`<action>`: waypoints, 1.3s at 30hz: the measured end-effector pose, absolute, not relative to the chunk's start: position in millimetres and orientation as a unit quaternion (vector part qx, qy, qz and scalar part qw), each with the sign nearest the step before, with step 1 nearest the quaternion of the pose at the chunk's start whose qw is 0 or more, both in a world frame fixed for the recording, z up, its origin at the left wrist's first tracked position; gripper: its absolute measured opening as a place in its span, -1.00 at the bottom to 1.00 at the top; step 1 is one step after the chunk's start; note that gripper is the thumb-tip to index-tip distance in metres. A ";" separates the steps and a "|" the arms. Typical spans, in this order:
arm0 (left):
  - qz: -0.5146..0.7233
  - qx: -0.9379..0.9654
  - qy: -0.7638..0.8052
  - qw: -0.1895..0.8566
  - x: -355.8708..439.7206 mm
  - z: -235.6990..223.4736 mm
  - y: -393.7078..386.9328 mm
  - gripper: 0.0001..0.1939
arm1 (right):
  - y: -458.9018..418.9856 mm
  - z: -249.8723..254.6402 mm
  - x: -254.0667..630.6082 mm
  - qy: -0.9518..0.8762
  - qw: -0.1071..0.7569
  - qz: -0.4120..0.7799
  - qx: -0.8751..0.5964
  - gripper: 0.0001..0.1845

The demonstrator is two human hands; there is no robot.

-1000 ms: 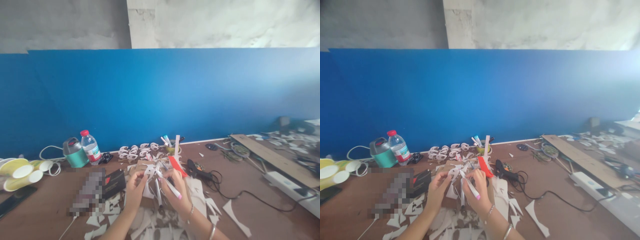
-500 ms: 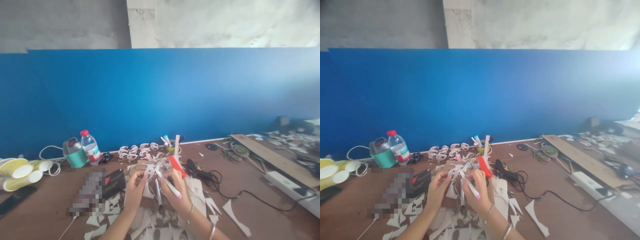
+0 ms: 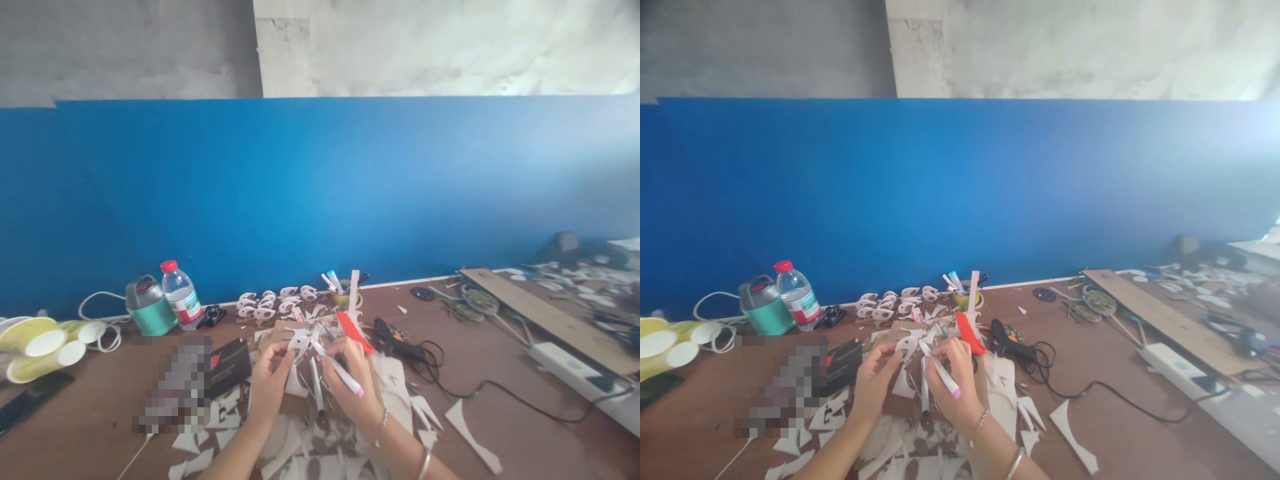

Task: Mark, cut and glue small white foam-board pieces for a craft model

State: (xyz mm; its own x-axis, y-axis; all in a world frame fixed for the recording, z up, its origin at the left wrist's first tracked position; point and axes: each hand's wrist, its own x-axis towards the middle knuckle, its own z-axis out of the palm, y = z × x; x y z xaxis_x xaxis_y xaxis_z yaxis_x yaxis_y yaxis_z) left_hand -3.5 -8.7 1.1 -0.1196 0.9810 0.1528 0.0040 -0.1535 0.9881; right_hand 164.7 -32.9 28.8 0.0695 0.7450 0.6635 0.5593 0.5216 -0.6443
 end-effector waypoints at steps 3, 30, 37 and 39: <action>0.576 0.503 0.485 0.424 -3.4 1.6 -9.2 -0.63 | -32.5 28.3 164.7 -0.677 0.552 0.087 -0.479 -0.90; 0.574 0.501 0.480 0.435 -3.9 0.3 -8.0 -0.64 | -32.7 28.7 164.4 -0.673 0.554 0.079 -0.484 -0.90; 0.573 0.496 0.484 0.438 -3.4 -0.7 -8.0 -0.65 | -34.0 31.9 164.6 -0.681 0.544 0.075 -0.485 -0.90; 0.572 0.496 0.483 0.439 -3.8 -0.7 -8.2 -0.64 | -33.9 31.1 164.3 -0.675 0.547 0.074 -0.490 -0.91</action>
